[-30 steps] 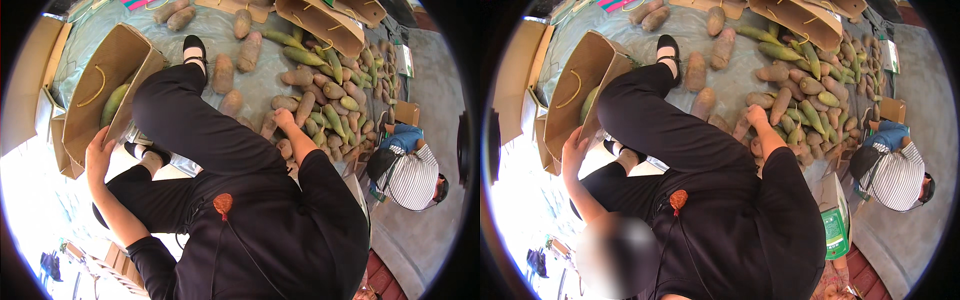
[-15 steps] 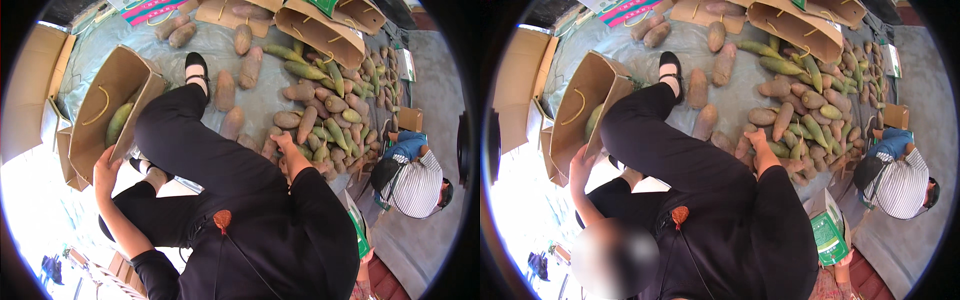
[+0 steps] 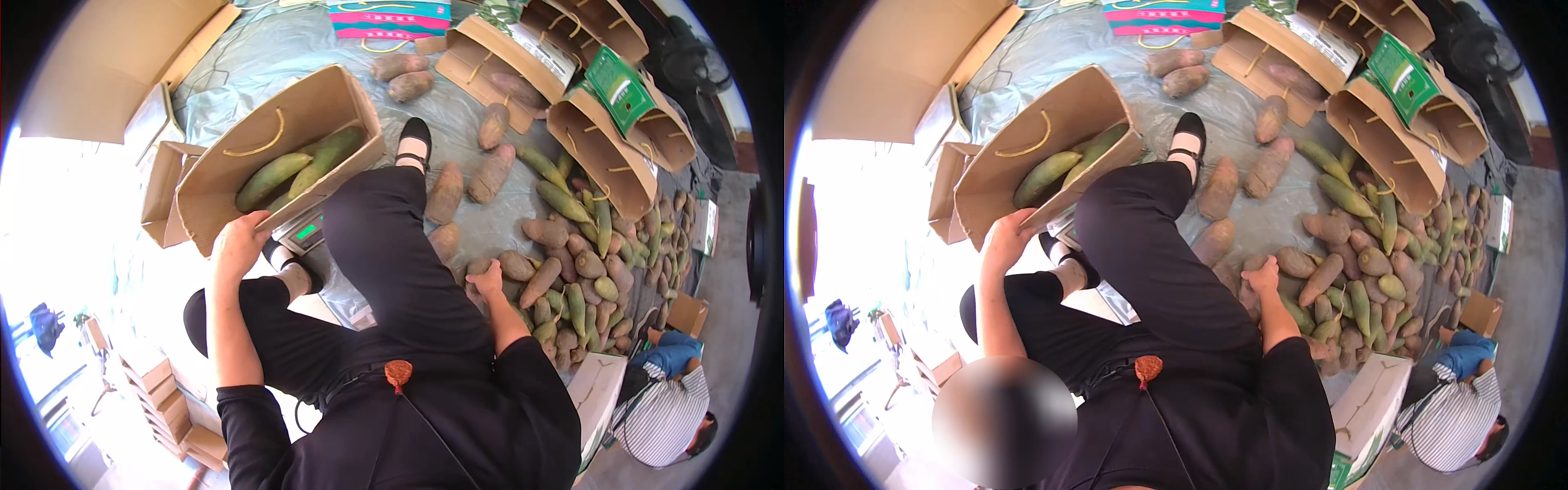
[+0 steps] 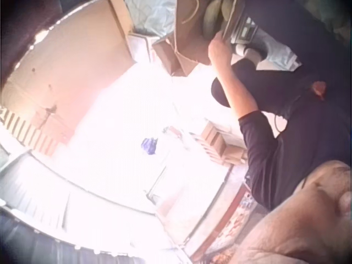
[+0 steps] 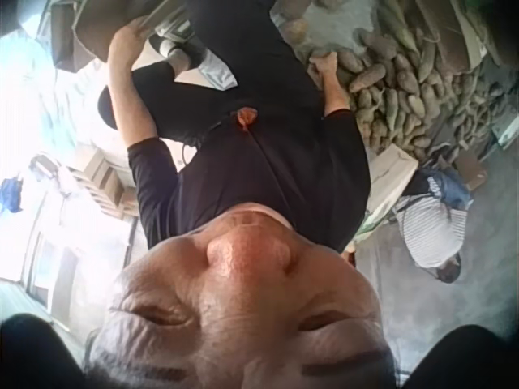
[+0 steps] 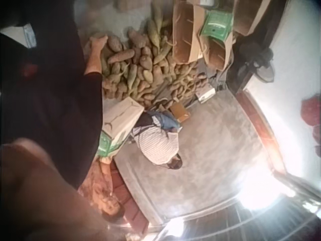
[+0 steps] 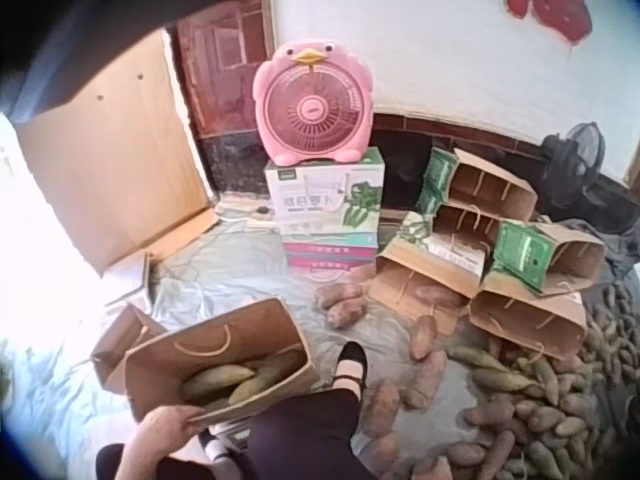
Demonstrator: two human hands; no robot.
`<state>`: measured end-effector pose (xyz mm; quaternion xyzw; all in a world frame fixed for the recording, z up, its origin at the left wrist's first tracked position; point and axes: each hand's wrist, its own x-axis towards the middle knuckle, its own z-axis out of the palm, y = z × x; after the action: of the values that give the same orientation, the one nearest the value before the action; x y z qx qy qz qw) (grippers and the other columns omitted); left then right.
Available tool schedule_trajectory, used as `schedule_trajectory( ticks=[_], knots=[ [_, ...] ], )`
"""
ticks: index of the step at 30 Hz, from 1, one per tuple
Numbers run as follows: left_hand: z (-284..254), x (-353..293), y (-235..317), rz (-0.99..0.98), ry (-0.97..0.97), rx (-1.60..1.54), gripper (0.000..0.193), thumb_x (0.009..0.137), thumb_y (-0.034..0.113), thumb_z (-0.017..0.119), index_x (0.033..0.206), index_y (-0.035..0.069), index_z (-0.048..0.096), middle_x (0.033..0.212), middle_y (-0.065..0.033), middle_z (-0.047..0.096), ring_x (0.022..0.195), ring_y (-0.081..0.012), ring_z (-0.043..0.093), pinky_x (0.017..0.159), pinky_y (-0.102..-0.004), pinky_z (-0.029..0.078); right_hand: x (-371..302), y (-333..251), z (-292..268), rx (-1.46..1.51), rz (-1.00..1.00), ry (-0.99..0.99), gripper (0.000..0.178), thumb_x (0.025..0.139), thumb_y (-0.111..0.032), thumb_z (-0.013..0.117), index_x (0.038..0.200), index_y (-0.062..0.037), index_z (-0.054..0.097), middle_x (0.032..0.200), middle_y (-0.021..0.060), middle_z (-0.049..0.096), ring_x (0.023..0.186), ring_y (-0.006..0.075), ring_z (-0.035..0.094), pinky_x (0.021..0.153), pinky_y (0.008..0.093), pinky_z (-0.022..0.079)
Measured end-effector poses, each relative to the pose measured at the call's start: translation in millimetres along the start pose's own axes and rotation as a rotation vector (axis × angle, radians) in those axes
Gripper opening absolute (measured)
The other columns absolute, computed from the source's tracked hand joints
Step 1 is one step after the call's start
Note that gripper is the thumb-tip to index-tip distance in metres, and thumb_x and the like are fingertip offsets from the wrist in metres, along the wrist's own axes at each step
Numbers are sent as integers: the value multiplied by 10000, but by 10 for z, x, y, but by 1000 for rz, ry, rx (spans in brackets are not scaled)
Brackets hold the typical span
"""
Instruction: Sort and weigh produce into bags and boxes on a factory floor.
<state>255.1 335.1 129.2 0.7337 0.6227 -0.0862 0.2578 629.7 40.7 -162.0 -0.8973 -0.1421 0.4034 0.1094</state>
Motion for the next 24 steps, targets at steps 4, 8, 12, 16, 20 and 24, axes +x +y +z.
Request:
schedule_trajectory(
  ticks=[4, 8, 12, 16, 20, 24],
  knots=[
    [7, 6, -71, 55, 11, 29, 327, 782, 141, 610, 1103, 81, 625, 969, -207, 637, 932, -368, 599, 811, -423, 465, -42, -500, -229, -125, -432, 101, 837, 568, -141, 816, 1281, -57, 387, 1240, 203, 475, 1133, 387, 474, 969, 412, 407],
    [48, 24, -103, 84, 20, 63, 319, 797, 189, 626, 1106, 113, 627, 954, -170, 651, 934, -337, 610, 816, -436, 477, -160, -1297, -729, 120, -717, 276, 850, 559, -103, 797, 1305, -47, 394, 1190, 181, 476, 1143, 343, 457, 987, 406, 376],
    [81, -12, -163, 94, 76, 0, 315, 788, 167, 614, 1090, 78, 632, 988, -174, 644, 950, -350, 591, 842, -431, 462, -627, -2363, -1284, 404, -995, 346, 798, 603, -63, 771, 1311, -35, 403, 1266, 147, 452, 1179, 272, 440, 1010, 374, 348],
    [71, -39, -177, 133, 30, 19, 322, 805, 170, 606, 1113, 76, 618, 1003, -163, 640, 970, -341, 587, 854, -431, 458, -1388, -3259, -1579, 699, -1159, 254, 720, 675, -24, 759, 1296, -34, 396, 1226, 113, 476, 1112, 210, 489, 966, 333, 391],
    [135, -53, -254, 151, 54, 30, 326, 817, 186, 606, 1124, 79, 611, 994, -163, 636, 969, -343, 586, 854, -438, 458, -1751, -3821, -1382, 948, -1251, -61, 711, 674, -13, 769, 1265, -36, 373, 1197, 113, 487, 1082, 200, 511, 939, 331, 424],
    [101, 19, -139, 189, 21, 42, 315, 817, 182, 608, 1112, 72, 613, 1012, -169, 630, 975, -346, 584, 852, -444, 458, -1990, -4134, -989, 1043, -1152, -304, 747, 652, -20, 791, 1253, -31, 348, 1145, 114, 501, 1045, 207, 525, 896, 341, 461]
  ],
)
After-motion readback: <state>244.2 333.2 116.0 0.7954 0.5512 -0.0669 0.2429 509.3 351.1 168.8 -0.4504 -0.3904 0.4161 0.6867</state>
